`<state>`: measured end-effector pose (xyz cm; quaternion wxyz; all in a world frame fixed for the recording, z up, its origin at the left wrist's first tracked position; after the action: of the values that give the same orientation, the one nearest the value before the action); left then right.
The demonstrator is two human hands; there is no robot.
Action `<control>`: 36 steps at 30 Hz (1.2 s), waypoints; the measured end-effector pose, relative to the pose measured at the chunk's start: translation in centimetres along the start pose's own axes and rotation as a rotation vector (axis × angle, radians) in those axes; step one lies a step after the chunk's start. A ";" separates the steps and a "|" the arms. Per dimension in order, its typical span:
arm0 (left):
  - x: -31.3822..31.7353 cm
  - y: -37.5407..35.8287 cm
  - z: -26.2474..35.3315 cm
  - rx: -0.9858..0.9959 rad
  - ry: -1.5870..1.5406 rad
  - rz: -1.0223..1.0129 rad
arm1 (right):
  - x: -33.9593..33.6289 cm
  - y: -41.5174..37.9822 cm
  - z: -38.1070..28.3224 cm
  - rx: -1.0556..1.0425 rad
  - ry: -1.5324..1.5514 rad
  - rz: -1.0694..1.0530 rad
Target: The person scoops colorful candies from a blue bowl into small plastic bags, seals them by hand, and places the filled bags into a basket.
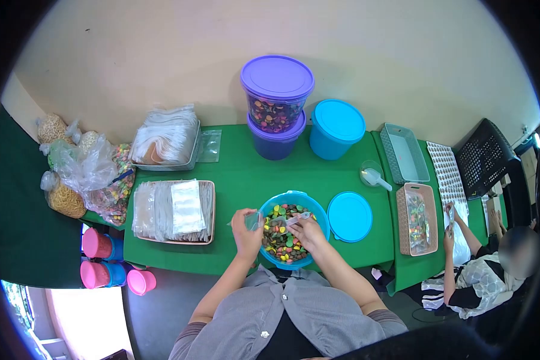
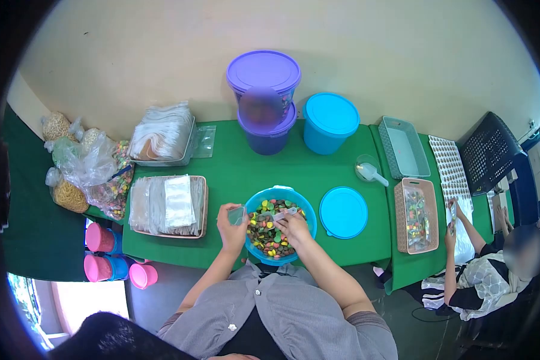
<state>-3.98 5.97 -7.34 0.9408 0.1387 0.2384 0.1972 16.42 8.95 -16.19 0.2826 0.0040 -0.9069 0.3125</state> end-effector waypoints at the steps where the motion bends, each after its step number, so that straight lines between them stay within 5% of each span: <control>1: 0.0 0.0 0.0 0.000 0.000 -0.002 | -0.1 -0.1 0.5 0.061 0.020 0.023; 8: -0.1 0.0 0.0 -0.009 -0.016 -0.012 | -1.1 -0.7 0.8 0.099 0.055 0.059; 17: -1.4 1.3 1.4 -0.004 -0.041 -0.008 | 0.6 -4.9 -4.0 -0.217 0.163 -0.045; 25: -5.2 2.9 10.0 0.186 -0.306 0.121 | 0.2 -7.9 -9.7 -0.417 0.100 0.050; 28: -3.3 2.7 11.4 0.151 -0.335 -0.071 | -1.0 -8.5 -11.3 -0.493 0.083 0.097; 30: -0.4 3.0 11.5 0.073 -0.328 -0.386 | -1.9 -8.9 -12.0 -0.515 0.089 0.113; 36: 5.1 0.9 8.3 0.140 -0.226 -0.657 | -2.2 -10.9 -13.7 -0.619 0.104 0.148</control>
<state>3.98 7.64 -2.00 0.9627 0.1397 0.1774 -0.1491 27.24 7.57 -2.34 0.2928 -0.1641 -0.9411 0.0414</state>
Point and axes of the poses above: each hand's wrist, its own y-axis towards the middle knuckle, its own x-axis out of the palm, z = x × y, the point moved 6 cm from there along y, towards the middle knuckle, and after that the axes turned 6 degrees about -z, right-handed, at the moved point
